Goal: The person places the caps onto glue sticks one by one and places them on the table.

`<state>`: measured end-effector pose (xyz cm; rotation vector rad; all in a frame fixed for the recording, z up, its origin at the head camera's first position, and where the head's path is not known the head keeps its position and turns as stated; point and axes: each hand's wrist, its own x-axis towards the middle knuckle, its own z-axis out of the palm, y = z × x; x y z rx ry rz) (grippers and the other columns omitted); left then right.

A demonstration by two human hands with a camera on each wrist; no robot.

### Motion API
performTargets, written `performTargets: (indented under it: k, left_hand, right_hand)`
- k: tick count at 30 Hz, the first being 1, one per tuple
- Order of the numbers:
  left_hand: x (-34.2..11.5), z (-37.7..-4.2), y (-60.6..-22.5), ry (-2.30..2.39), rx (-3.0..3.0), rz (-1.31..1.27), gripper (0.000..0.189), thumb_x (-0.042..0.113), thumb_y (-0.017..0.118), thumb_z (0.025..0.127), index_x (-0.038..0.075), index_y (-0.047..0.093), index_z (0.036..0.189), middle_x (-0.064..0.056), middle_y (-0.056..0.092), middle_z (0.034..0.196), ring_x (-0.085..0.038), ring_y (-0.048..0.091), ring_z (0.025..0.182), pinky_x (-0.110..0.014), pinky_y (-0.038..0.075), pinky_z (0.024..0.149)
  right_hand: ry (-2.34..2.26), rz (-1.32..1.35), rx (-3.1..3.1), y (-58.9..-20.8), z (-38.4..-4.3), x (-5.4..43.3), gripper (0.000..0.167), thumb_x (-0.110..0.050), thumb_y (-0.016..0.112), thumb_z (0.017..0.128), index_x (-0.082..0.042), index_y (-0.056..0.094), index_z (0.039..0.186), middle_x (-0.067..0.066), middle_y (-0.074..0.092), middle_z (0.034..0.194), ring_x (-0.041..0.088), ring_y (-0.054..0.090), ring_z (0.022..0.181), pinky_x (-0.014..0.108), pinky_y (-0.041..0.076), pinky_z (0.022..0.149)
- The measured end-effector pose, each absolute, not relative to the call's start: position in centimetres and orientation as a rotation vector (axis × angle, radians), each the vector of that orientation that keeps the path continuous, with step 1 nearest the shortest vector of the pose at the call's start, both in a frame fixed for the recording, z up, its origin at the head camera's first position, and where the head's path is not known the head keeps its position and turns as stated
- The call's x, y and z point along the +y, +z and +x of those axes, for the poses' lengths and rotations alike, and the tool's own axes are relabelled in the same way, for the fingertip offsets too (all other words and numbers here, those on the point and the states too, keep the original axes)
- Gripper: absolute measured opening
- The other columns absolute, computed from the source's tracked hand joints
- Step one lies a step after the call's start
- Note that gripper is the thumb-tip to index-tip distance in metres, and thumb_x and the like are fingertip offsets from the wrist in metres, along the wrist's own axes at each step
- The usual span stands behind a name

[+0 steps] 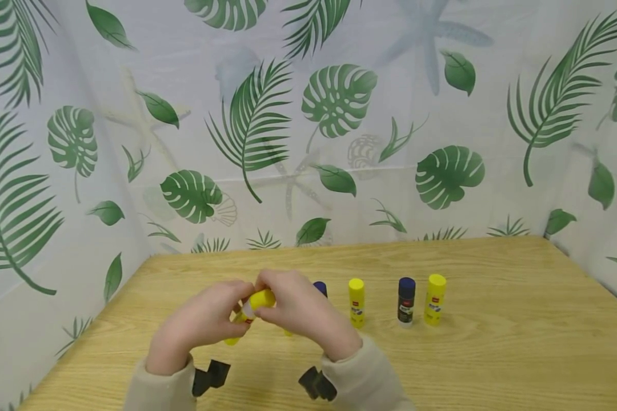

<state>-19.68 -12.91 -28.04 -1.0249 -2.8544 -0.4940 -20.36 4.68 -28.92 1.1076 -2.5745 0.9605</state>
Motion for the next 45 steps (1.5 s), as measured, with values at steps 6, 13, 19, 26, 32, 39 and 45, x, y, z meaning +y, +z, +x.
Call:
performTargets:
  k: [6, 13, 19, 26, 32, 39, 45]
  left_hand:
    - [-12.75, -19.78, -28.05, -0.526, -2.888, -1.001, 0.018, 0.002, 0.066, 0.072, 0.012, 0.054, 0.083, 0.006, 0.05, 0.073, -0.01, 0.045, 0.062, -0.023, 0.04, 0.058]
    - [-12.83, -20.0, -28.18, -0.487, -2.848, -0.97, 0.016, 0.005, 0.068, 0.071, 0.011, 0.057, 0.082, 0.007, 0.051, 0.072, -0.008, 0.045, 0.059, -0.023, 0.041, 0.056]
    - [-12.87, -20.14, -28.26, -0.471, -2.799, -0.963, 0.016, 0.007, 0.068, 0.072, 0.009, 0.058, 0.083, 0.006, 0.053, 0.073, -0.009, 0.047, 0.061, -0.023, 0.042, 0.056]
    - [-12.99, -20.15, -28.25, -0.457, -2.737, -0.934, 0.017, 0.011, 0.069, 0.073, 0.011, 0.058, 0.085, 0.007, 0.054, 0.073, -0.008, 0.049, 0.063, -0.023, 0.042, 0.057]
    - [-12.99, -20.0, -28.25, -0.411, -2.69, -0.924, 0.018, 0.013, 0.07, 0.072, 0.011, 0.057, 0.084, 0.008, 0.054, 0.072, -0.007, 0.049, 0.061, -0.022, 0.042, 0.055]
    - [-13.0, -19.98, -28.3, -0.397, -2.672, -0.933, 0.019, 0.012, 0.071, 0.072, 0.012, 0.057, 0.085, 0.008, 0.054, 0.073, -0.006, 0.048, 0.061, -0.022, 0.042, 0.056]
    - [-12.95, -20.07, -28.34, -0.378, -2.66, -0.971, 0.02, 0.012, 0.071, 0.073, 0.01, 0.057, 0.088, 0.008, 0.053, 0.075, -0.006, 0.048, 0.062, -0.022, 0.042, 0.057]
  right_hand:
    - [0.933, 1.12, -2.566, -28.89, -20.21, 4.68, 0.021, -0.005, 0.068, 0.076, -0.008, 0.06, 0.095, -0.003, 0.057, 0.086, 0.012, 0.047, 0.067, 0.023, 0.042, 0.058]
    - [0.926, 1.139, -2.513, -28.89, -20.07, 4.67, 0.024, 0.002, 0.065, 0.076, -0.004, 0.063, 0.099, 0.001, 0.058, 0.091, 0.015, 0.048, 0.07, 0.023, 0.042, 0.061]
    - [1.017, 1.093, -2.458, -28.88, -20.23, 4.5, 0.023, 0.002, 0.066, 0.076, -0.004, 0.059, 0.097, 0.003, 0.059, 0.092, 0.013, 0.054, 0.078, 0.028, 0.047, 0.069]
    - [1.05, 1.05, -2.424, -28.64, -20.0, 4.42, 0.023, 0.003, 0.066, 0.075, -0.004, 0.06, 0.097, 0.004, 0.061, 0.097, 0.014, 0.056, 0.083, 0.026, 0.047, 0.071]
    - [1.049, 1.064, -2.391, -28.56, -19.81, 4.49, 0.025, 0.004, 0.066, 0.075, -0.004, 0.063, 0.098, 0.004, 0.06, 0.097, 0.014, 0.053, 0.082, 0.03, 0.048, 0.069]
    - [1.065, 1.053, -2.385, -28.62, -19.8, 4.43, 0.026, 0.006, 0.066, 0.074, -0.004, 0.062, 0.098, 0.003, 0.061, 0.096, 0.012, 0.054, 0.08, 0.028, 0.047, 0.07]
    - [1.08, 1.035, -2.391, -28.67, -19.85, 4.29, 0.026, 0.01, 0.065, 0.073, -0.004, 0.061, 0.095, 0.003, 0.061, 0.094, 0.013, 0.055, 0.08, 0.026, 0.047, 0.07]
